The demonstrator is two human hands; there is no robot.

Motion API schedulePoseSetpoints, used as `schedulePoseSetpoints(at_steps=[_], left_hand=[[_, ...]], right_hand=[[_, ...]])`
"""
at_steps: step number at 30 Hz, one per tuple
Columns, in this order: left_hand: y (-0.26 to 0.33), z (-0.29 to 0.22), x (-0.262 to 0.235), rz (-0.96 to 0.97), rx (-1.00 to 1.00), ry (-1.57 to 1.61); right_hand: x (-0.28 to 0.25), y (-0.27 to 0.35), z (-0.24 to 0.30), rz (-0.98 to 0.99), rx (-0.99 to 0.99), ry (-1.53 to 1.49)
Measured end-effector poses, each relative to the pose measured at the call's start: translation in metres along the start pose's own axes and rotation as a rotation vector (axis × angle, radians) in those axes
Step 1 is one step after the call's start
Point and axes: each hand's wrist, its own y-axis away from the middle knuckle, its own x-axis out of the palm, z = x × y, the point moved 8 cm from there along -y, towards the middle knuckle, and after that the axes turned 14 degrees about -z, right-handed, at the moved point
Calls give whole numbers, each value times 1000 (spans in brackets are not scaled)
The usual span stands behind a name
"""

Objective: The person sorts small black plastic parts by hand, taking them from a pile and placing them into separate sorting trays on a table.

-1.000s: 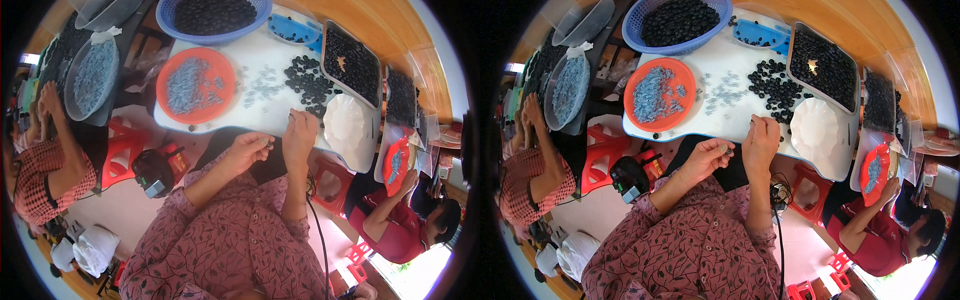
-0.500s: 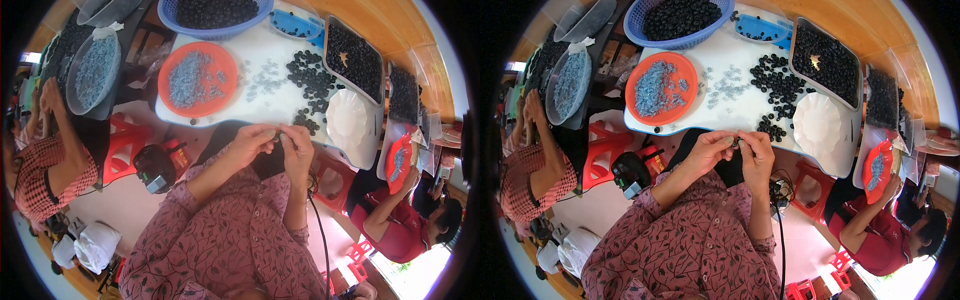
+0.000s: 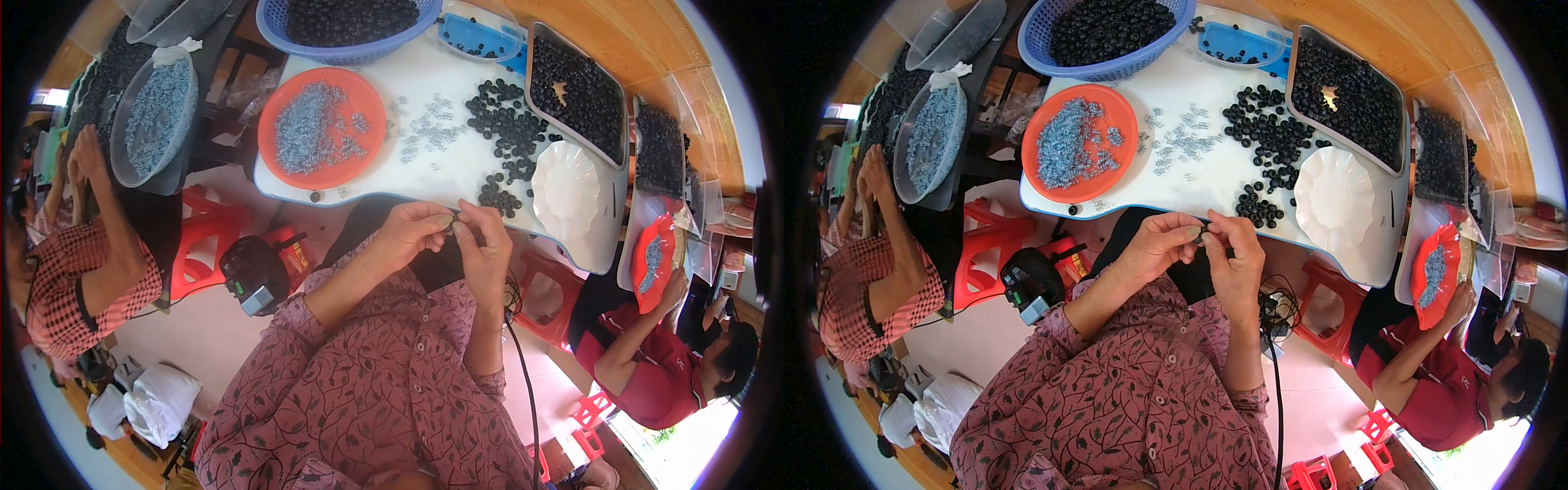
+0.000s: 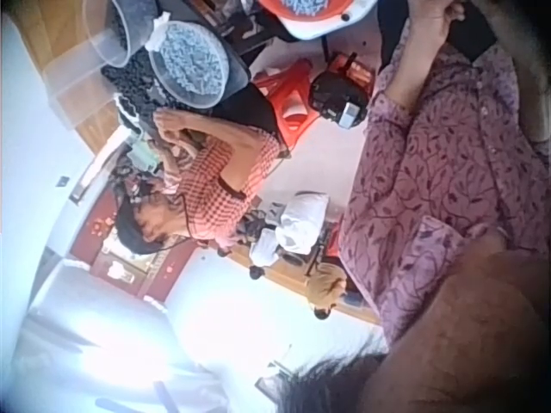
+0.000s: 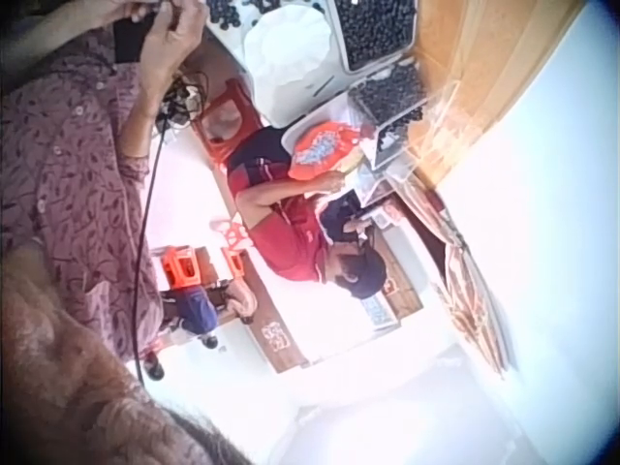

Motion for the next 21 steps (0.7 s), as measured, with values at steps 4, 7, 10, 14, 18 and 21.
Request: schedulePoseSetpoints(at_steps=[4,7,10,14,18,21], left_hand=[[1,0,2,0,-7,20],[2,0,2,1,-4,7],[1,3,1,-9,-5,-12],[1,7,1,-36,-29,-18],[1,10,2,-18,-60,40],[3,9,9,28,-117,157]], right_hand=[[-3,0,-4,-1,-12,7],[-4,1,-5,32,-63,-21],[-3,2,-8,42,-55,-34],[-5,3,-15,9,-42,-31],[-4,6,-21,12,110,-172],[-6,8,-27,-11,131,-236]])
